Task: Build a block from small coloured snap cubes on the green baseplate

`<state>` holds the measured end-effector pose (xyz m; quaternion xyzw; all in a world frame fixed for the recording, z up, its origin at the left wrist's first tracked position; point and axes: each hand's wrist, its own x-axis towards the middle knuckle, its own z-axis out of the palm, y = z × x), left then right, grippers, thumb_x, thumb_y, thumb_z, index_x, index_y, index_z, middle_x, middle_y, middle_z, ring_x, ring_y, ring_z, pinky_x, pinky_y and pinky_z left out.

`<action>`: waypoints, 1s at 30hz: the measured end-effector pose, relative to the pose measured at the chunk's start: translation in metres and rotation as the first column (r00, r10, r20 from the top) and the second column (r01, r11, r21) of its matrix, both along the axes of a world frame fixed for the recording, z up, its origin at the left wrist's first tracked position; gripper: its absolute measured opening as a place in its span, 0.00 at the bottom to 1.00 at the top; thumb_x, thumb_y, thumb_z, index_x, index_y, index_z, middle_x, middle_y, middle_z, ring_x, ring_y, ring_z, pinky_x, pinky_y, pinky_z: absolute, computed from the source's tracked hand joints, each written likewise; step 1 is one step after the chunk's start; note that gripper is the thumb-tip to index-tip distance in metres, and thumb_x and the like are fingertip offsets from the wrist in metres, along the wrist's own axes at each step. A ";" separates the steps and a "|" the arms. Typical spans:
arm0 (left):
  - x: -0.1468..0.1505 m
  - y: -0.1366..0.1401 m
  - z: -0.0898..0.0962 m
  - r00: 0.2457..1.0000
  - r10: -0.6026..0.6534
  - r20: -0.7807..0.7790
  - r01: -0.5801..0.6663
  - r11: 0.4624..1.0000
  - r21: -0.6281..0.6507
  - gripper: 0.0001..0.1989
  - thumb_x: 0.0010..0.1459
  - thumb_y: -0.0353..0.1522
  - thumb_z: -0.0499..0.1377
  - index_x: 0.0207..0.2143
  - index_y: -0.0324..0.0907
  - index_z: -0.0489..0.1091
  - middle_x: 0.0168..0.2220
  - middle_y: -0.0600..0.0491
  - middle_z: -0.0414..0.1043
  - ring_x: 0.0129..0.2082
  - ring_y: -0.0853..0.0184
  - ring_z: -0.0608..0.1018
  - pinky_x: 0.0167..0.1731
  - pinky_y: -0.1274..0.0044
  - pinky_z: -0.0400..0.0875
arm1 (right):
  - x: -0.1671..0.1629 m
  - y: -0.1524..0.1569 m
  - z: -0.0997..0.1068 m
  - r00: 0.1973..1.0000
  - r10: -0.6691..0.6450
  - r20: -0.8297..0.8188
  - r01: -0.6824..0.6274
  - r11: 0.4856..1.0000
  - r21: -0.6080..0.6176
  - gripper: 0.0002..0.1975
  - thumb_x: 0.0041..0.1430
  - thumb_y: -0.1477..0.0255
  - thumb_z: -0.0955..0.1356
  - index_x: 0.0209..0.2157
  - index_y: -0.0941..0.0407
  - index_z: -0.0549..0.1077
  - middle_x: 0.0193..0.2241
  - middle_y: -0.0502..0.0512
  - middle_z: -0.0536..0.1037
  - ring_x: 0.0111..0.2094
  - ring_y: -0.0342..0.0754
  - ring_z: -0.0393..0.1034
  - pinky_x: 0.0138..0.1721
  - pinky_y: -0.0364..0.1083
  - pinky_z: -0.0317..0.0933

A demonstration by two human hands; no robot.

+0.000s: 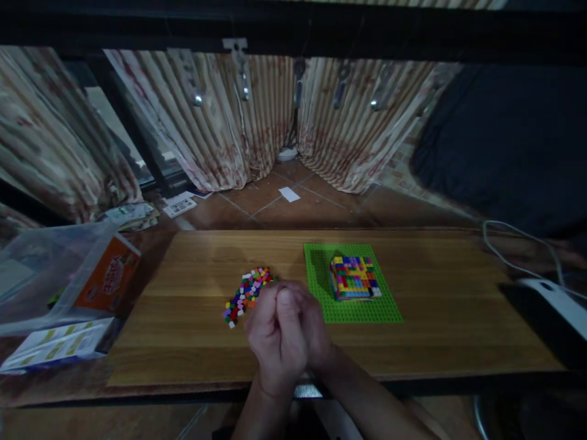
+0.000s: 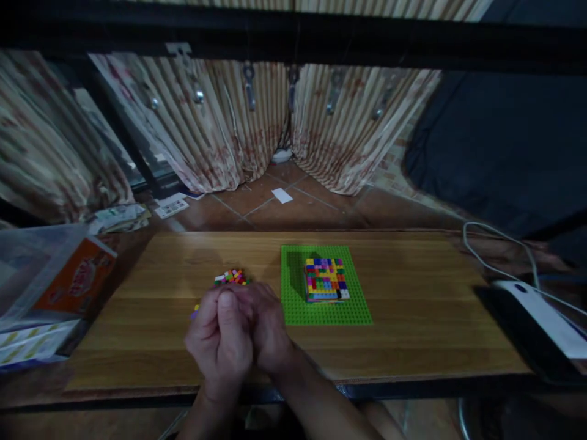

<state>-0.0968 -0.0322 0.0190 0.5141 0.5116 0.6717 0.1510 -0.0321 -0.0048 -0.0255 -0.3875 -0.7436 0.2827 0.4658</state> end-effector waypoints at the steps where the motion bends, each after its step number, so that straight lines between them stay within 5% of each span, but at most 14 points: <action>1: -0.001 0.001 -0.001 1.000 0.004 0.004 -0.004 1.000 -0.003 0.15 0.68 0.34 0.49 0.30 0.41 0.70 0.24 0.56 0.69 0.25 0.72 0.72 0.29 0.79 0.67 | 0.004 0.000 0.004 0.999 -0.010 -0.044 0.009 1.000 -0.013 0.09 0.67 0.70 0.62 0.37 0.52 0.73 0.33 0.51 0.77 0.37 0.46 0.71 0.39 0.46 0.65; 8: 0.003 0.013 -0.012 0.996 -0.091 -0.012 0.087 0.980 -0.180 0.11 0.66 0.35 0.53 0.34 0.41 0.71 0.29 0.55 0.72 0.28 0.72 0.72 0.30 0.80 0.68 | 0.054 0.009 0.017 0.971 -0.221 -0.093 0.220 0.975 -0.025 0.08 0.62 0.75 0.66 0.37 0.51 0.77 0.34 0.51 0.79 0.37 0.45 0.74 0.39 0.45 0.68; 17: 0.024 0.027 -0.018 0.947 -0.295 -0.129 0.183 0.821 -0.541 0.11 0.62 0.35 0.55 0.42 0.40 0.72 0.35 0.50 0.76 0.32 0.66 0.78 0.32 0.76 0.72 | 0.152 0.025 0.011 0.828 -0.559 -0.049 0.551 0.826 -0.116 0.08 0.58 0.68 0.69 0.37 0.55 0.79 0.34 0.55 0.79 0.35 0.48 0.75 0.36 0.47 0.69; 30: 0.054 0.031 -0.025 0.853 -0.467 -0.233 0.204 0.709 -0.676 0.18 0.63 0.32 0.54 0.55 0.38 0.66 0.49 0.43 0.74 0.42 0.61 0.79 0.43 0.68 0.74 | 0.150 0.031 0.003 0.787 -0.586 0.195 0.609 0.788 -0.092 0.08 0.56 0.66 0.67 0.29 0.53 0.78 0.31 0.54 0.81 0.35 0.52 0.74 0.39 0.50 0.65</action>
